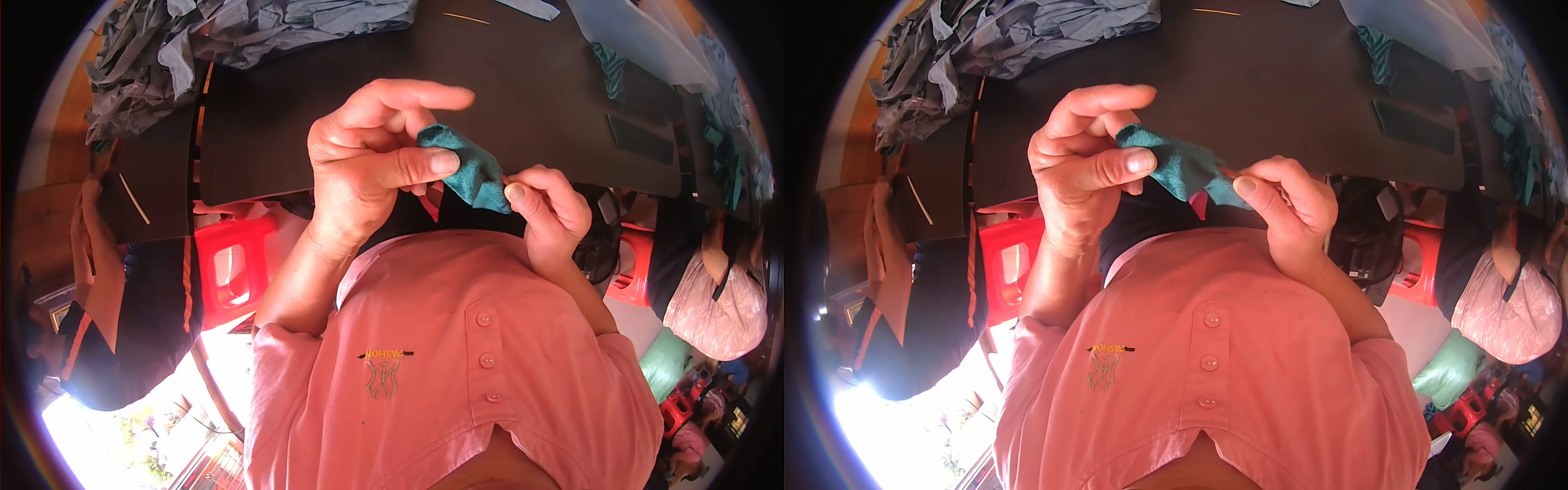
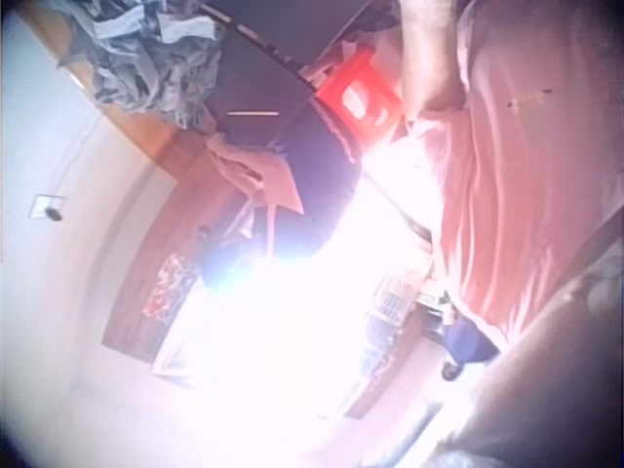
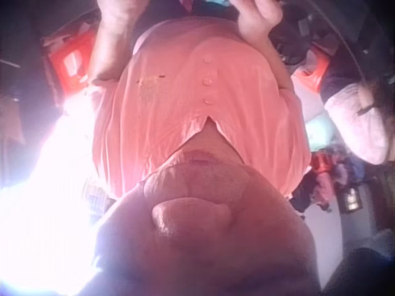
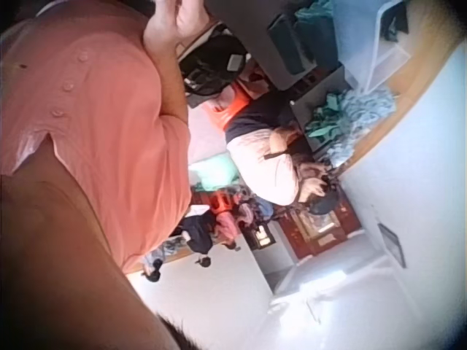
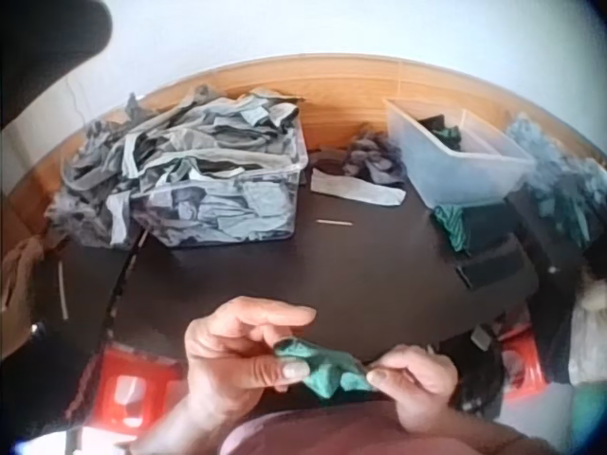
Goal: Turning narrow green fabric tubes inside out using a wooden stick.
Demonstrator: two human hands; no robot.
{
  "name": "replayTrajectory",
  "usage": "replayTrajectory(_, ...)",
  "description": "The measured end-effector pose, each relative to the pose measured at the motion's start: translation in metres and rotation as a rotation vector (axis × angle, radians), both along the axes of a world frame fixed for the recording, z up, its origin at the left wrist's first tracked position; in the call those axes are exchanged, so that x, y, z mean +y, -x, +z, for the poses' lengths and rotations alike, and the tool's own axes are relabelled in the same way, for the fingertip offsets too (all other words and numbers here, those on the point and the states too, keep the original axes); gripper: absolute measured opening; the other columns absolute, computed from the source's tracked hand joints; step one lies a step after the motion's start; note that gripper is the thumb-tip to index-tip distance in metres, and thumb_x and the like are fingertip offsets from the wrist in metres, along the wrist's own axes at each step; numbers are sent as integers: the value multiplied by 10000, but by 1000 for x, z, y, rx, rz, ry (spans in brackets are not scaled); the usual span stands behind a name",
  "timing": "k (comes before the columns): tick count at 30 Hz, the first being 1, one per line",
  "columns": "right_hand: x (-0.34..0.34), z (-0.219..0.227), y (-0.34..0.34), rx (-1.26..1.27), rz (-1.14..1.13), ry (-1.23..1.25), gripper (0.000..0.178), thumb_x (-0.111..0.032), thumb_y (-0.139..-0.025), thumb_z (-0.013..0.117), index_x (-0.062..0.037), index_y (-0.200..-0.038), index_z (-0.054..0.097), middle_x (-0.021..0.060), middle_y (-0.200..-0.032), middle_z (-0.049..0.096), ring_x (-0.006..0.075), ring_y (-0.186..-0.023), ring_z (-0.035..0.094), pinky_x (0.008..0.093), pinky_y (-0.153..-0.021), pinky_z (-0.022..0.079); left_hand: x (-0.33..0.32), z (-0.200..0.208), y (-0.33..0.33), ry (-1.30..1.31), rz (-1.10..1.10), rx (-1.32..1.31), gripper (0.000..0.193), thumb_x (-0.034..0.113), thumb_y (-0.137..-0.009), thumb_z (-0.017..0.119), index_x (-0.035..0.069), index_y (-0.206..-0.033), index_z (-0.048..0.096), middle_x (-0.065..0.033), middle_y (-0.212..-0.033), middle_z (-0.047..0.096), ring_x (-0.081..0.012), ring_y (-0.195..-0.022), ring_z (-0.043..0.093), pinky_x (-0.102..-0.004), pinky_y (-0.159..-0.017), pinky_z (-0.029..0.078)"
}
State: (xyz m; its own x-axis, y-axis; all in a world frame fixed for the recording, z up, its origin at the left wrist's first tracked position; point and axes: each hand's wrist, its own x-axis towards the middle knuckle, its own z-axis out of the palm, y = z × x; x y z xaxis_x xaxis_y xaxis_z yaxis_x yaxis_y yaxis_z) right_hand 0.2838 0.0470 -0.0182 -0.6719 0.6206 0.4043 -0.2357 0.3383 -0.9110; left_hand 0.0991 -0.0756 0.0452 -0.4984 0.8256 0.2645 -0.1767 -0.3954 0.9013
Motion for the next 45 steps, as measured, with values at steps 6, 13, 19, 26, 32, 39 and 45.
replayTrajectory(6,1,4,2,13,-54,-188,69,18,-876,700,45,-900,640,34,-725,608,72,-618,483,215,-558,371,-2,1,1,4,-16,22,598,-113,-726,768,-69,-1290,574,-21,-738,613,-67,-577,521,-175,-502,417)
replayTrajectory(13,-4,0,5,8,76,205,63,11,-868,712,33,-872,654,13,-712,607,49,-612,480,198,-533,348,1,-2,-3,33,-59,-72,664,-141,-669,765,-71,-1299,568,-6,-689,571,-62,-542,490,-183,-497,408)
replayTrajectory(19,2,6,-2,-35,11,-150,82,28,-874,695,56,-932,645,66,-763,626,88,-635,482,219,-588,376,-4,11,-6,97,-46,-9,722,-165,-660,760,-97,-1339,522,-1,-659,548,-48,-561,483,-174,-518,375)
replayTrajectory(26,-3,10,-3,-28,-110,-309,98,33,-860,710,43,-932,645,90,-827,656,87,-661,498,219,-589,378,0,4,-7,92,-108,-43,734,-149,-683,755,-71,-1370,509,1,-645,553,-41,-523,450,-173,-496,340)
replayTrajectory(32,-4,2,2,-32,-11,-55,80,41,-860,699,42,-909,636,64,-782,629,85,-655,491,220,-612,384,5,-10,-8,25,-80,-80,712,-119,-689,773,-50,-1356,535,9,-644,554,-32,-517,445,-170,-485,333)
replayTrajectory(39,-1,2,2,69,22,117,94,41,-844,728,17,-851,637,40,-751,615,51,-633,486,198,-553,360,-1,-8,-5,63,-114,30,686,-62,-713,800,-31,-1351,550,-6,-710,595,-31,-556,470,-176,-501,351)
replayTrajectory(45,2,-2,2,103,-153,-139,165,42,-805,772,9,-887,632,67,-817,633,58,-631,510,186,-519,351,-22,14,1,279,354,557,528,47,-791,797,-17,-1283,617,-68,-1087,665,-35,-610,455,-163,-577,396)
